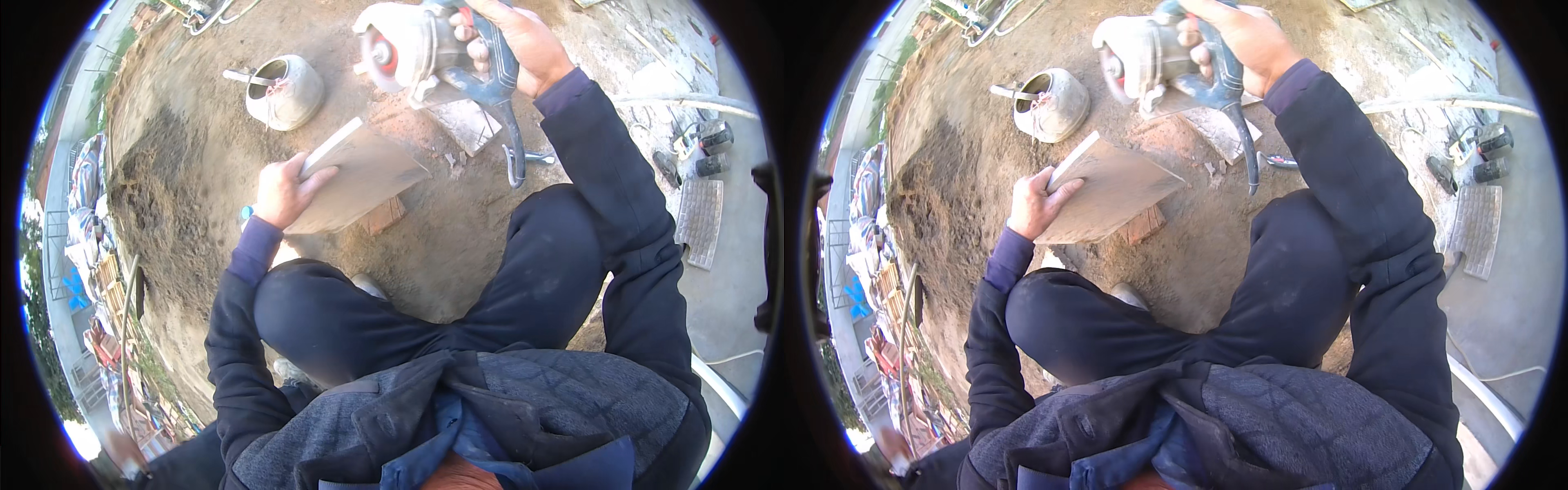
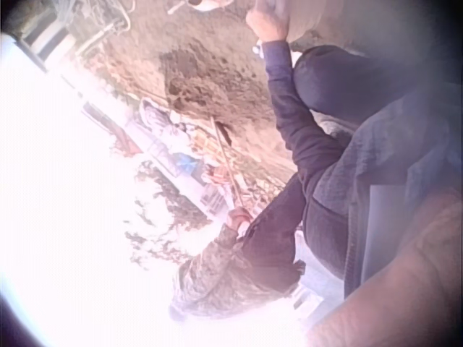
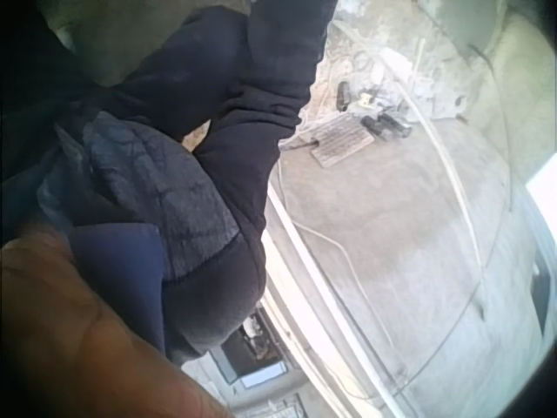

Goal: The person spreads mortar on a floor using a notched trowel, places a tile, measures and cuts it with an angle grinder, then back-butters another tile with mortar. The clip ends before the cut tile is installed.

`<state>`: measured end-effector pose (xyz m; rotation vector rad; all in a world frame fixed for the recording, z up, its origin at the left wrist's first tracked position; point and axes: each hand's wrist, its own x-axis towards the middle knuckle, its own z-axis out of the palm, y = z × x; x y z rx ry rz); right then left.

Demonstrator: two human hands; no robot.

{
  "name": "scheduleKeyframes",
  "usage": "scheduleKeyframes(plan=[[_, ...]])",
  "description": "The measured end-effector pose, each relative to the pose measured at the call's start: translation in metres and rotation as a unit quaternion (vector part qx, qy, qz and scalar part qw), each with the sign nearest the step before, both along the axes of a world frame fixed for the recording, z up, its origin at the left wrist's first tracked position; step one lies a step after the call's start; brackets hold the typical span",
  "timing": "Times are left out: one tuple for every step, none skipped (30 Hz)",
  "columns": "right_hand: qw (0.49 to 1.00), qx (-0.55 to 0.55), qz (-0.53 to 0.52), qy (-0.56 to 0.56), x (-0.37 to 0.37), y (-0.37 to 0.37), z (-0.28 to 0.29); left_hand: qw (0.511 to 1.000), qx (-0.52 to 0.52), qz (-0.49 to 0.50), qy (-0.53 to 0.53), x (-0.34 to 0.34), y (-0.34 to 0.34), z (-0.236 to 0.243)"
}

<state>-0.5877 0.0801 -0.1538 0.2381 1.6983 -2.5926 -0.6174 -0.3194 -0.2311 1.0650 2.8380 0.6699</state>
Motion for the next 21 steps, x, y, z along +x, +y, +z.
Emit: scheduleKeyframes(plan=[[1.0, 0.006, -0.007, -0.015, -0.005, 0.005, -0.007, 1.0, 0.009, 0.011, -0.001, 0.001, -0.003, 0.002], [0.999, -0.006, -0.026, -0.038, -0.008, 0.01, -0.018, 0.999, 0.021, 0.028, -0.006, 0.003, -0.006, 0.004], [0.999, 0.018, -0.028, -0.035, -0.012, 0.014, -0.029, 0.999, 0.014, 0.035, -0.003, 0.004, -0.008, 0.006], [0.997, 0.046, -0.038, -0.049, -0.015, 0.019, -0.043, 0.999, 0.006, 0.044, -0.005, 0.005, -0.011, 0.007], [0.994, 0.074, -0.048, -0.063, -0.017, 0.024, -0.056, 0.999, -0.001, 0.052, -0.007, 0.006, -0.013, 0.008], [0.993, 0.065, -0.055, -0.085, -0.016, 0.028, -0.071, 0.999, -0.019, 0.049, -0.002, 0.007, -0.015, 0.009], [0.991, 0.056, -0.062, -0.107, -0.016, 0.032, -0.086, 0.998, -0.037, 0.047, 0.003, 0.007, -0.016, 0.009], [0.99, 0.045, -0.062, -0.119, -0.019, 0.035, -0.1, 0.998, -0.052, 0.045, 0.007, 0.007, -0.017, 0.008], [0.989, 0.057, -0.058, -0.126, -0.023, 0.037, -0.113, 0.997, -0.042, 0.057, 0.002, 0.007, -0.017, 0.007], [0.988, 0.062, -0.057, -0.129, -0.024, 0.039, -0.126, 0.998, -0.033, 0.058, -0.007, 0.006, -0.017, 0.006], [0.988, 0.067, -0.056, -0.131, -0.028, 0.039, -0.137, 0.998, -0.019, 0.063, -0.011, 0.004, -0.017, 0.004], [0.985, 0.069, -0.062, -0.146, -0.031, 0.038, -0.147, 0.998, -0.024, 0.061, -0.018, 0.003, -0.017, 0.003], [0.984, 0.089, -0.05, -0.144, -0.035, 0.036, -0.156, 0.998, -0.024, 0.063, -0.019, 0.002, -0.017, 0.003], [0.983, 0.109, -0.038, -0.141, -0.037, 0.033, -0.164, 0.998, -0.022, 0.061, -0.023, 0.001, -0.017, 0.003], [0.977, 0.139, -0.043, -0.155, -0.041, 0.03, -0.171, 0.998, -0.016, 0.063, -0.014, 0.001, -0.018, 0.003], [0.98, 0.142, -0.026, -0.14, -0.043, 0.026, -0.179, 0.998, -0.007, 0.063, -0.007, 0.001, -0.018, 0.003], [0.979, 0.155, -0.013, -0.131, -0.045, 0.024, -0.186, 0.998, 0.0, 0.057, -0.013, 0.003, -0.018, 0.003], [0.977, 0.17, -0.009, -0.126, -0.048, 0.022, -0.193, 0.998, -0.001, 0.063, 0.003, 0.004, -0.019, 0.003], [0.979, 0.174, 0.011, -0.105, -0.05, 0.023, -0.2, 0.998, -0.005, 0.064, 0.008, 0.005, -0.018, 0.001], [0.978, 0.178, 0.006, -0.11, -0.053, 0.023, -0.207, 0.997, -0.004, 0.079, 0.023, 0.006, -0.018, 0.0], [0.973, 0.196, -0.001, -0.121, -0.055, 0.025, -0.213, 0.997, -0.009, 0.071, 0.012, 0.006, -0.018, -0.003]])
